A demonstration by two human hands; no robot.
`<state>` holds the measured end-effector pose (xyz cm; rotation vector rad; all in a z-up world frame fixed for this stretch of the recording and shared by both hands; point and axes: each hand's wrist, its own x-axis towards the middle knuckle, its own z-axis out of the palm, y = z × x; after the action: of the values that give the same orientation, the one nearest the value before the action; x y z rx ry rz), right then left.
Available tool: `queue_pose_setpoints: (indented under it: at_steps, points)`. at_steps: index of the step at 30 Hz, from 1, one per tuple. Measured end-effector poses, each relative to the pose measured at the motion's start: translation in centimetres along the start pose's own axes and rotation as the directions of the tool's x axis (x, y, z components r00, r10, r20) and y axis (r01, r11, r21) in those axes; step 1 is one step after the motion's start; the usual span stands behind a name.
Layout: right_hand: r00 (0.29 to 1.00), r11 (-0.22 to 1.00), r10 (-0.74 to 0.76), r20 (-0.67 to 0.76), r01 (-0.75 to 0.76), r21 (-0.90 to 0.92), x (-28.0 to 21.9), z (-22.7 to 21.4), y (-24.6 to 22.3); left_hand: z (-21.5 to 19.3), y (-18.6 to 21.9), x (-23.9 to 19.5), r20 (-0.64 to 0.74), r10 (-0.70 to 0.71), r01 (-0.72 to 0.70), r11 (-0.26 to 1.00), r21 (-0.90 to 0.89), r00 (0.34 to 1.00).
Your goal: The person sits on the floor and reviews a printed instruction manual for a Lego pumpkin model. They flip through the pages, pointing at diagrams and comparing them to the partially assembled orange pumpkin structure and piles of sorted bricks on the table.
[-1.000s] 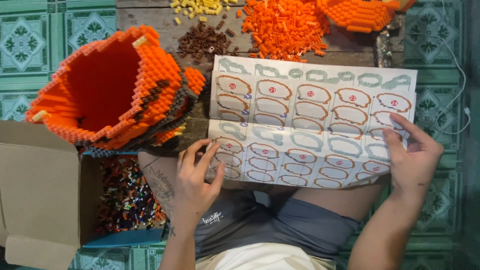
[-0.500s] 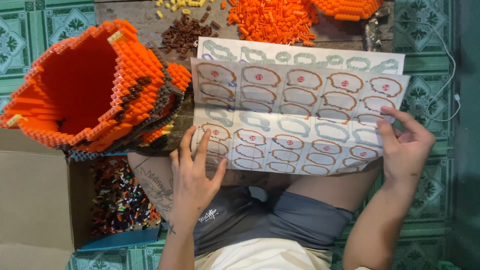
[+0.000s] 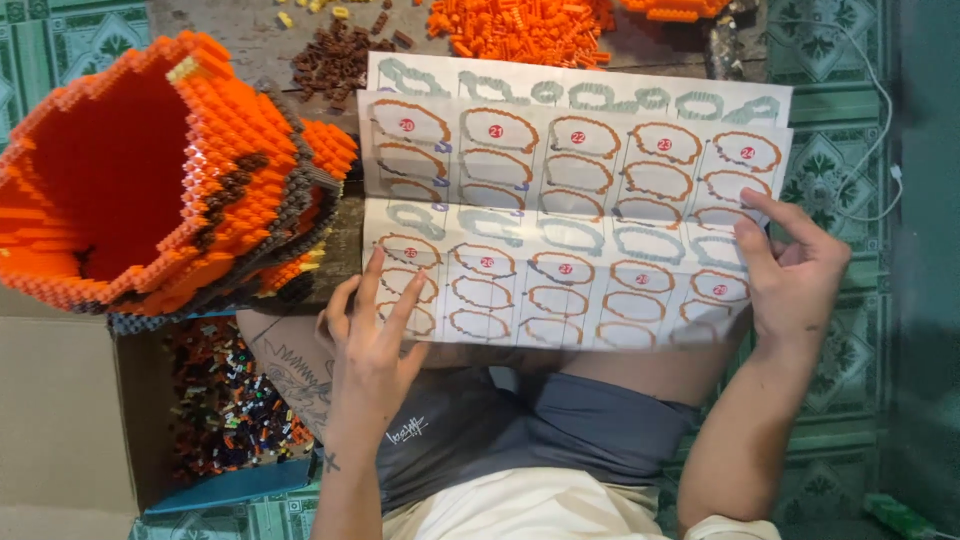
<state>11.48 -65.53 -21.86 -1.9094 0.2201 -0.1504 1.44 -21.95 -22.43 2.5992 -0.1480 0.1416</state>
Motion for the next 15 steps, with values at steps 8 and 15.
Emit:
queue_pose_setpoints:
  at_steps: [8,15]
  points:
    - [0.999,0.996,-0.043,-0.015,0.044,0.083,-1.4,-1.2,1.0,-0.7,1.0,1.0,0.027,-0.047,0.046,0.999,0.024,0.999]
    - [0.998,0.998,0.020,-0.057,-0.016,0.064,-6.5,-3.4,1.4,-0.3,1.0,0.5,0.001,-0.063,0.063,0.998,-0.010,0.998]
